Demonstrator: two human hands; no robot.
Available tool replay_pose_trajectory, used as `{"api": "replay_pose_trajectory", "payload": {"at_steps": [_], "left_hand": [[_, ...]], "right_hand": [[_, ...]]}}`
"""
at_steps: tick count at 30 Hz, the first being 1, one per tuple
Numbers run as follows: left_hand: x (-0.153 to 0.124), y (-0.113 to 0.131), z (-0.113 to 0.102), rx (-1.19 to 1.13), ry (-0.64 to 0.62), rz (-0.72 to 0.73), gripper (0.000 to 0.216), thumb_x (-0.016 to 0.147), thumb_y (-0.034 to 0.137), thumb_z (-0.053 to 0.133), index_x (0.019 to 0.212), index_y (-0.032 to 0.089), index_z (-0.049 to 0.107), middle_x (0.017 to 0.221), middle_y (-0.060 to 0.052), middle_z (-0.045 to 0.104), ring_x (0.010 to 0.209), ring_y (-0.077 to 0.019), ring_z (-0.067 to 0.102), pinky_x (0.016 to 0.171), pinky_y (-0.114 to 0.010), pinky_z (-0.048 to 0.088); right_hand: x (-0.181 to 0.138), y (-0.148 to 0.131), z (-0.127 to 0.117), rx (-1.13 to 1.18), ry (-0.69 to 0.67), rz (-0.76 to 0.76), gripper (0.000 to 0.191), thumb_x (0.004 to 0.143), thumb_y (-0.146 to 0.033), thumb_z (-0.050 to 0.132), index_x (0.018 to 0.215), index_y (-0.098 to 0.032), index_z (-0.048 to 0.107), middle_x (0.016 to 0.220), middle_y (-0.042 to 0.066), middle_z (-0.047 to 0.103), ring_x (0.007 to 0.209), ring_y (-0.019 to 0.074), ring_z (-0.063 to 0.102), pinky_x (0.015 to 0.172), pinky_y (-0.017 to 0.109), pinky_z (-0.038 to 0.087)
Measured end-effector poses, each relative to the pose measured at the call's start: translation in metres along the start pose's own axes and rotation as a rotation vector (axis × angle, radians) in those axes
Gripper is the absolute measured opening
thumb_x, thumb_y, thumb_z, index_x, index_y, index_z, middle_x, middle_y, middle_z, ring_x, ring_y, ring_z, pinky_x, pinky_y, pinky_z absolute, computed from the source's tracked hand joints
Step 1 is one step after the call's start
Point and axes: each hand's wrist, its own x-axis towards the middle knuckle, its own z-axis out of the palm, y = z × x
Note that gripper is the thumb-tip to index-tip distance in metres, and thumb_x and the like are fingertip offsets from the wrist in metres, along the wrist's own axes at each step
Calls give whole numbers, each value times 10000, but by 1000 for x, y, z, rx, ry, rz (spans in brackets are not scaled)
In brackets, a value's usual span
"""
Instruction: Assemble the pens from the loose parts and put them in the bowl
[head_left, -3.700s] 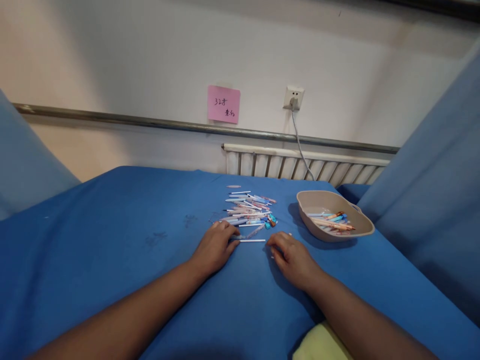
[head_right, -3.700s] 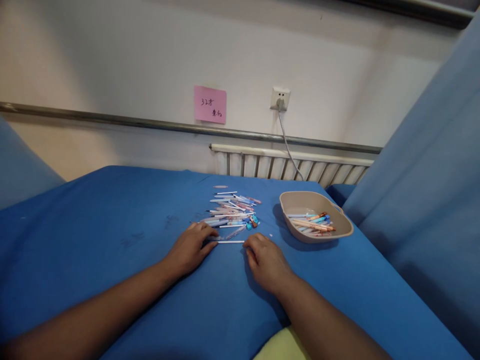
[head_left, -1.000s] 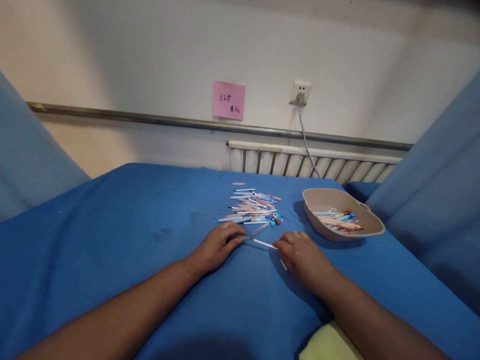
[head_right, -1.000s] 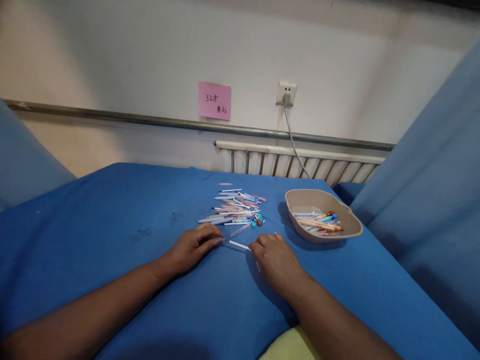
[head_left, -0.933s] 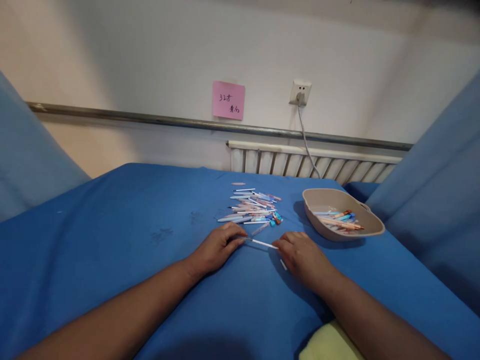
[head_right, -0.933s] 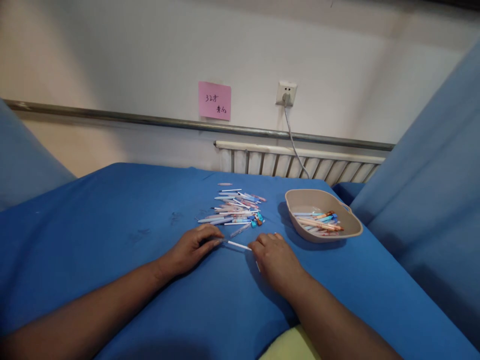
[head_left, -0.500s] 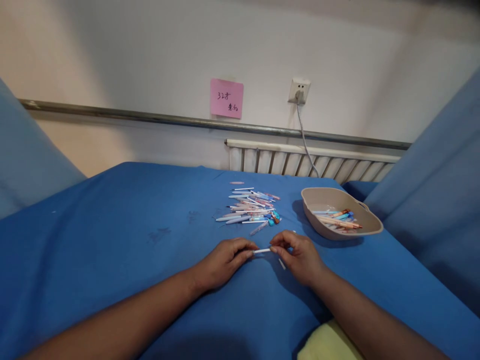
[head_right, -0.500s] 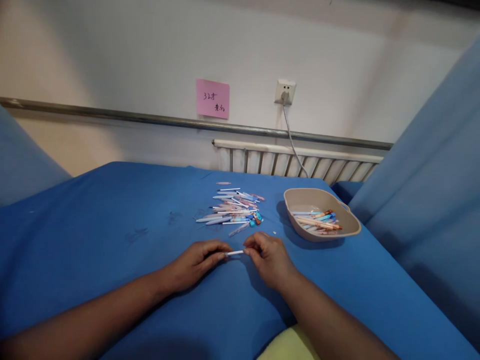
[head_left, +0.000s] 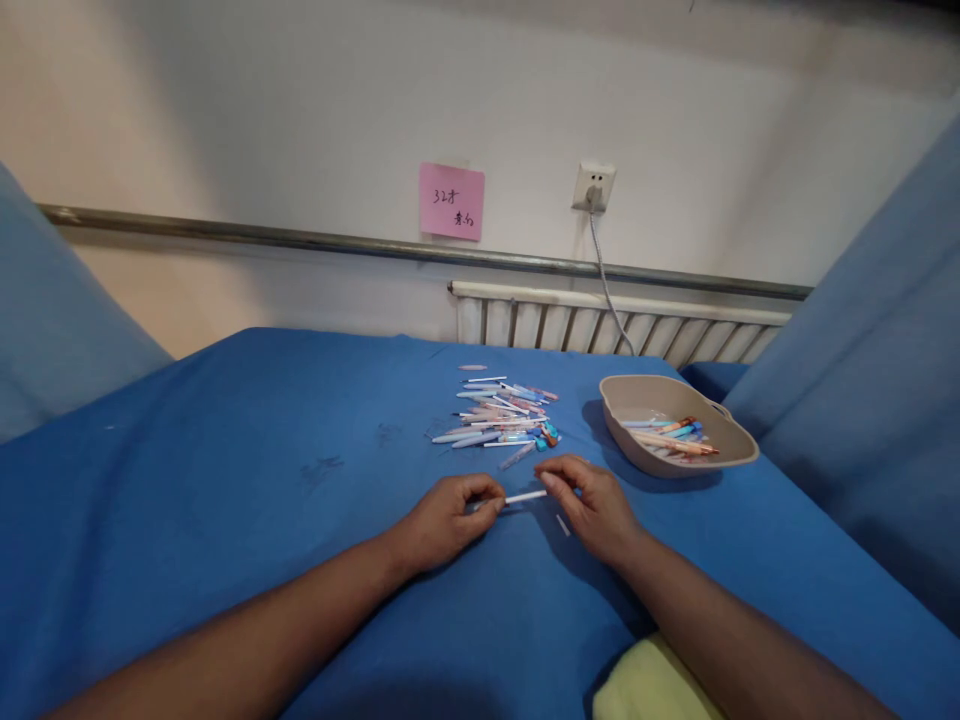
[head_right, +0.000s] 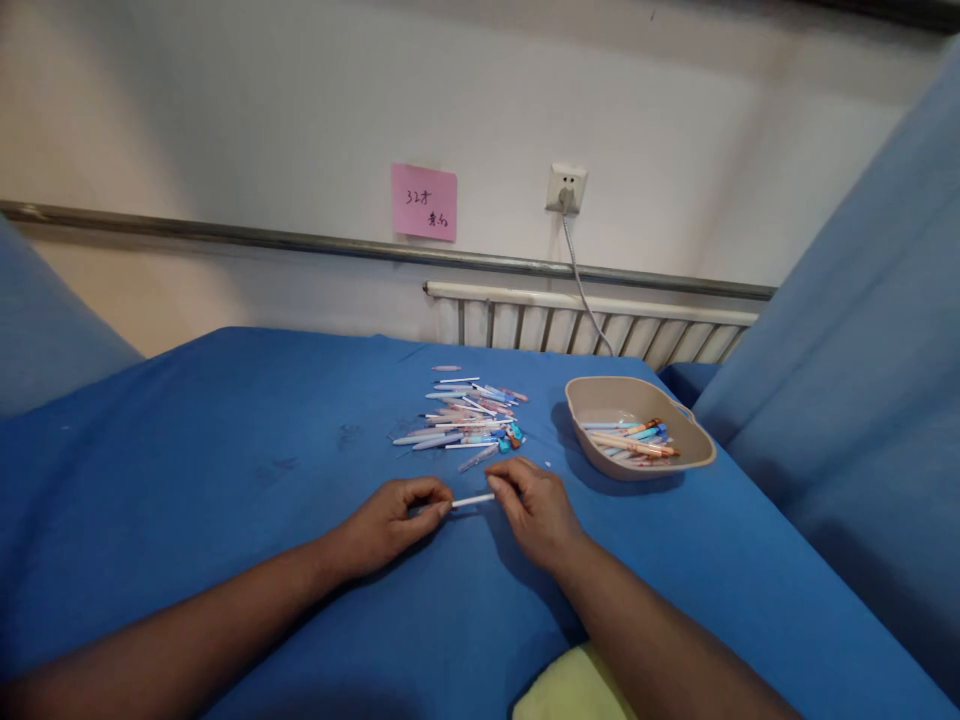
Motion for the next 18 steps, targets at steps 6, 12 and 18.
{"api": "replay_pose_trajectory", "payload": {"at_steps": [6, 12, 18], "left_hand": [[7, -13, -9, -97, 281, -84, 261, 797, 388, 503, 737, 158, 611, 677, 9, 593, 661, -160, 547, 625, -242, 458], [6, -19, -15, -74, 310, -57, 265, 794, 381, 507, 774, 156, 645, 738, -9, 646, 720, -181, 586, 681, -266, 479], [5, -20, -17, -16, 270, -2, 265, 817, 370, 498, 802, 162, 661, 778, -17, 673, 764, -194, 609, 736, -284, 484]], "right_hand": [[27, 2, 6, -469, -217, -91, 372, 885, -86, 419, 1203, -218, 557, 1222, 63, 600, 1114, 183, 507, 938, 323, 371], [43, -13, 19, -753, -355, -101, 247, 915, -142, 422, 1041, -189, 629, 1033, 96, 634, 1063, 238, 487, 892, 369, 341], [35, -13, 2, -758, -239, -10, 256, 909, -100, 381, 1082, -137, 567, 1061, 134, 577, 970, 234, 528, 829, 352, 384]]}}
